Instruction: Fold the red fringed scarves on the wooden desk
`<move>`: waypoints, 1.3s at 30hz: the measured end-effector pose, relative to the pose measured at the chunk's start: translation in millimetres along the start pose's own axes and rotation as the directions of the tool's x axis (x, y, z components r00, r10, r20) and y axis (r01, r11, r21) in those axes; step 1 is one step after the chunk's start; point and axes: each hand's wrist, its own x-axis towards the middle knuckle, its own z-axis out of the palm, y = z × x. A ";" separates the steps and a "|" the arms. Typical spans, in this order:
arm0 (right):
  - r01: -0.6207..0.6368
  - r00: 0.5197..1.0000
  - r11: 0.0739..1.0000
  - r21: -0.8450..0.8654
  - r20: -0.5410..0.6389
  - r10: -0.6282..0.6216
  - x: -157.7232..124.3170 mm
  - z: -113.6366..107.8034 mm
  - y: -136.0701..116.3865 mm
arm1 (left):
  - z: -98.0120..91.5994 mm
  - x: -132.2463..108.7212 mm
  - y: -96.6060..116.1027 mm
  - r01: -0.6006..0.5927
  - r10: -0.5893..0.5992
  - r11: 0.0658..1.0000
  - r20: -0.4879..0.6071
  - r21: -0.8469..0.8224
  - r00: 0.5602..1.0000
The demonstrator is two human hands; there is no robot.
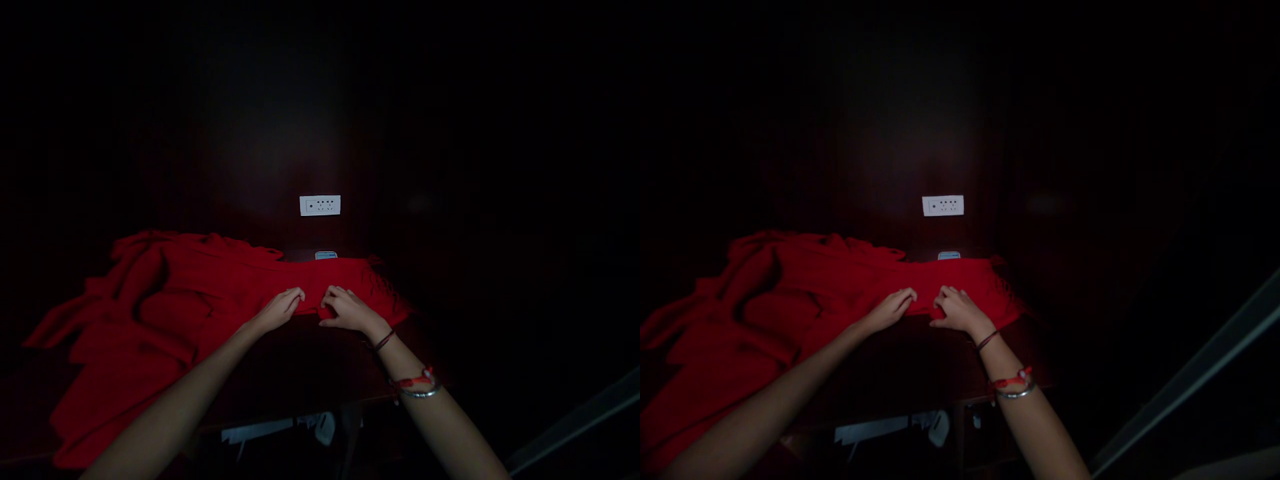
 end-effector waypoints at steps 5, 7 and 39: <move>-0.050 0.999 0.986 -0.159 0.007 0.051 6.1 1.1 -12.5 | -4.6 -8.4 4.5 -0.027 0.024 0.998 0.050 0.064 0.998; -0.034 0.999 0.983 -0.182 0.025 0.039 7.0 2.5 -16.4 | -5.6 -11.3 4.3 -0.036 0.033 0.997 0.055 0.062 0.998; -0.664 0.747 0.665 -0.342 -0.258 0.613 -51.0 -88.2 38.5 | -8.4 -8.9 23.7 -0.102 0.093 0.992 0.113 0.079 0.989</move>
